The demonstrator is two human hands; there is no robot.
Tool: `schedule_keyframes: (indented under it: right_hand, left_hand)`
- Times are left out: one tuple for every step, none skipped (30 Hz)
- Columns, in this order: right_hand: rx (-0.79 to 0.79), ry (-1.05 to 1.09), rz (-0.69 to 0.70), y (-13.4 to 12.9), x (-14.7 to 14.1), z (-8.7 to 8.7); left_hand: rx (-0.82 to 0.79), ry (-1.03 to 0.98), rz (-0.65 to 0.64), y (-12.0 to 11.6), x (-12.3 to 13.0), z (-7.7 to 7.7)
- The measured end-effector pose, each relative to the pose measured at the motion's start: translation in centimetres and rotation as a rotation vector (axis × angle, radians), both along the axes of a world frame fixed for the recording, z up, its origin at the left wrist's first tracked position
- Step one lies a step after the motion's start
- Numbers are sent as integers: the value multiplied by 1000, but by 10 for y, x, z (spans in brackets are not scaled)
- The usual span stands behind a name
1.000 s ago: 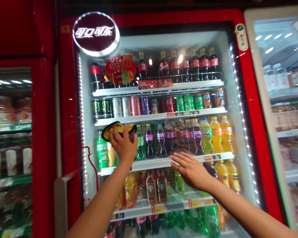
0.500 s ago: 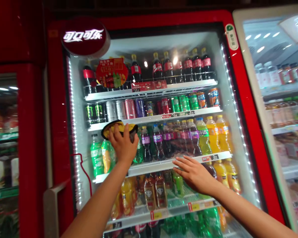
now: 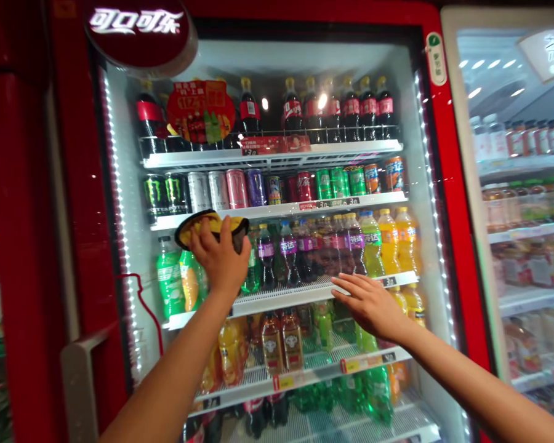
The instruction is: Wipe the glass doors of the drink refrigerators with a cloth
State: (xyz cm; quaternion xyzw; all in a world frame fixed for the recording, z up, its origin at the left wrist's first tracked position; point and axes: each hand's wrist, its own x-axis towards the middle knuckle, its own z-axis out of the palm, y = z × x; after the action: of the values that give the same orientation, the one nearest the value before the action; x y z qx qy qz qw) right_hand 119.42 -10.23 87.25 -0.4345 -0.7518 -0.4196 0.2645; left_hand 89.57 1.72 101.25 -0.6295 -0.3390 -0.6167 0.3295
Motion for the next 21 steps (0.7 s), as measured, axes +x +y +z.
schedule_keyframes:
  right_hand:
    - [-4,3,-2,-1,1,2]
    - [-7,-2,-1,-3,1,4]
    - [-8,-19,5,-5,3,5]
    - [-9,-48,13,-9,5,6]
    - [-9,-84,24,-12,9,6]
    - [-7,-118,36,-17,14,6]
    - [-5,-146,50,-21,20,6]
    - [-3,-165,62,-25,28,6]
    - [-4,-173,70,-28,36,6]
    - [-4,-168,73,-30,44,7]
    - [-5,-152,70,-31,52,8]
    - [-6,-126,62,-31,59,9]
    - [-7,-92,50,-30,65,11]
    - [-6,-55,40,-28,70,12]
    - [-1,-16,33,-26,73,12]
    - [4,19,30,-24,76,12]
    - [8,45,32,-23,78,11]
    - [10,58,39,-22,81,10]
    - [10,59,47,-22,85,8]
    - [8,50,54,-24,90,5]
    - [5,32,59,-26,96,3]
  left_hand:
    - [-11,8,-1,-3,15,0]
    - [-14,72,-4,-6,27,-5]
    - [-9,181,-9,-9,36,-14]
    - [2,326,-22,-10,39,-24]
    - [17,485,-42,-9,37,-35]
    - [35,651,-70,-8,31,-44]
    - [51,802,-102,-5,22,-50]
    - [64,887,-123,-2,12,-52]
    - [65,881,-114,1,3,-48]
    - [61,791,-85,3,-2,-40]
    - [53,636,-49,3,-2,-30]
    - [45,441,-12,2,5,-19]
    - [38,237,17,0,19,-8]
    - [33,58,35,-3,37,-1]
    - [35,-66,39,-8,58,1]
    - [39,-111,36,-12,80,-3]
    - [47,-70,26,-17,100,-11]
    - [61,37,9,-20,115,-24]
    - [74,174,-8,-23,124,-40]
    - [88,327,-28,-25,127,-57]
    - [100,489,-53,-25,122,-72]
